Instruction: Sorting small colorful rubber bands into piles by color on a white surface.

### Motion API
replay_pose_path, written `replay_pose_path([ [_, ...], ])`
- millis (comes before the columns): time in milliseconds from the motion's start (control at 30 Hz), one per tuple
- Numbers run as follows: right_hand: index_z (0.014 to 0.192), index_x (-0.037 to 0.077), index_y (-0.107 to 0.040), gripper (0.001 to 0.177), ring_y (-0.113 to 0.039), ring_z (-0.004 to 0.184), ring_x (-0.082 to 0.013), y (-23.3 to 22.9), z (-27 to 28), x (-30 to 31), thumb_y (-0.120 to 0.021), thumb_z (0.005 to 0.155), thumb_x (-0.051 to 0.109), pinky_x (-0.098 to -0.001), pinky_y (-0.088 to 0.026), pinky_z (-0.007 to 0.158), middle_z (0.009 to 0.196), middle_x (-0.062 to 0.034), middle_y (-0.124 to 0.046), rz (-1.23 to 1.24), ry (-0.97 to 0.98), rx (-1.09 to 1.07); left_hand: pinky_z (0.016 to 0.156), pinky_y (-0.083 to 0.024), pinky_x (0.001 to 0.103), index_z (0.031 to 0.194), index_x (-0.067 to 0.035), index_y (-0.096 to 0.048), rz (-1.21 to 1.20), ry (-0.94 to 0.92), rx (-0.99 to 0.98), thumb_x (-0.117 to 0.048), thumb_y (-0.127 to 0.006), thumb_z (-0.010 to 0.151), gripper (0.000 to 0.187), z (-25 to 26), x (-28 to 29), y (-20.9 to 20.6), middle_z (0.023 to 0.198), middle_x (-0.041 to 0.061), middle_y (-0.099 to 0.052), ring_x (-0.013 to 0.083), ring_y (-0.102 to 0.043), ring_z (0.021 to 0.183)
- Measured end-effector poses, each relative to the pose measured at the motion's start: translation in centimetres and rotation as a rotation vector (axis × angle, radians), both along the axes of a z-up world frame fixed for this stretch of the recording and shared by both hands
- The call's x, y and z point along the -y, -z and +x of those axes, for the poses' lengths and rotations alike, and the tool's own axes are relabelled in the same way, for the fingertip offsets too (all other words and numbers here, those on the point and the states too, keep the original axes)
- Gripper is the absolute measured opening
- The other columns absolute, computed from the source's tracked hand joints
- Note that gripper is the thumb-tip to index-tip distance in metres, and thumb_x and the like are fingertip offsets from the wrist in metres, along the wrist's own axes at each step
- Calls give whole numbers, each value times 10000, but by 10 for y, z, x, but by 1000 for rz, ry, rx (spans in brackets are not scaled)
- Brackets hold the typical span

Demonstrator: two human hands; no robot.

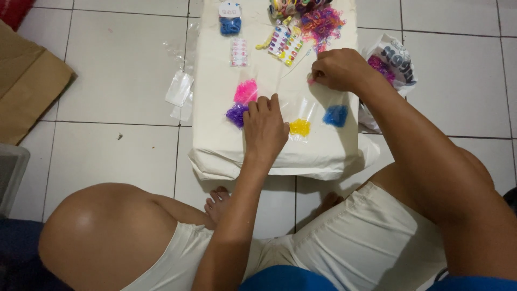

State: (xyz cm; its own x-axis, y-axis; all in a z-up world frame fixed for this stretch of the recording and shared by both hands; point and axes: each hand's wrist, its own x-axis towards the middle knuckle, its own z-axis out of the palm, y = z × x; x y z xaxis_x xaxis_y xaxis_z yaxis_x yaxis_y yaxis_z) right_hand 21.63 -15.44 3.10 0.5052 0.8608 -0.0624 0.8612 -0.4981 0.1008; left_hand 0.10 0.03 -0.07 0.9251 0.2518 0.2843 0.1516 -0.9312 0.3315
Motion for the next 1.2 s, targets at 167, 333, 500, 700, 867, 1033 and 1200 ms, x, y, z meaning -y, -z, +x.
replay_pose_path([
  [167,940,144,-809,108,-706,799,-207,-10,-2,1,-775,850,194,-323,-568,678,960,-14,-767,-186,112,43,793,-449,405,1293,-12,-582,-23,9,12,-223,-833,710,669,-1,1,2,1078,150,-580,313,-540,941],
  [333,932,189,-823,124,-692,706,-194,-12,3,7,-807,811,209,-314,-538,620,930,-16,-764,-156,115,170,784,-446,397,1298,-4,-591,-26,9,-7,-206,-819,713,659,0,0,0,1081,150,-584,304,-541,933],
  [500,1059,134,-815,278,-737,771,-217,-15,-7,-2,-874,787,138,-326,-603,656,1014,-61,-784,37,17,-116,773,-456,402,1256,-1,-602,-12,7,57,-191,-814,693,631,-1,0,1,1057,153,-593,308,-547,914],
  [700,950,165,-851,143,-702,618,-192,-4,-9,-3,-846,844,261,-301,-534,618,881,-10,-798,-42,2,-34,842,-476,404,1323,0,-571,-64,25,37,-206,-813,703,697,0,0,-13,1124,149,-593,318,-562,981],
  [867,829,127,-811,60,-668,601,-208,1,-13,-1,-795,829,185,-324,-531,604,843,-27,-775,-37,-48,15,841,-491,400,1250,-12,-655,-166,109,-9,-182,-810,773,530,-4,1,-38,1086,139,-637,290,-594,958],
  [1033,900,111,-776,166,-687,730,-251,-11,-19,-2,-684,948,240,-366,-550,665,925,-38,-751,-142,98,-72,892,-496,424,1338,-27,-620,-135,-64,-43,-290,-796,838,592,8,-39,-37,1219,160,-613,310,-580,1051],
  [1200,1011,80,-787,192,-694,766,-277,-25,-26,-9,-633,994,193,-386,-555,675,1000,-84,-765,-128,172,-162,915,-408,477,1332,9,-598,-162,-319,-23,-422,-760,900,631,12,-68,2,1214,186,-590,363,-512,1071],
])
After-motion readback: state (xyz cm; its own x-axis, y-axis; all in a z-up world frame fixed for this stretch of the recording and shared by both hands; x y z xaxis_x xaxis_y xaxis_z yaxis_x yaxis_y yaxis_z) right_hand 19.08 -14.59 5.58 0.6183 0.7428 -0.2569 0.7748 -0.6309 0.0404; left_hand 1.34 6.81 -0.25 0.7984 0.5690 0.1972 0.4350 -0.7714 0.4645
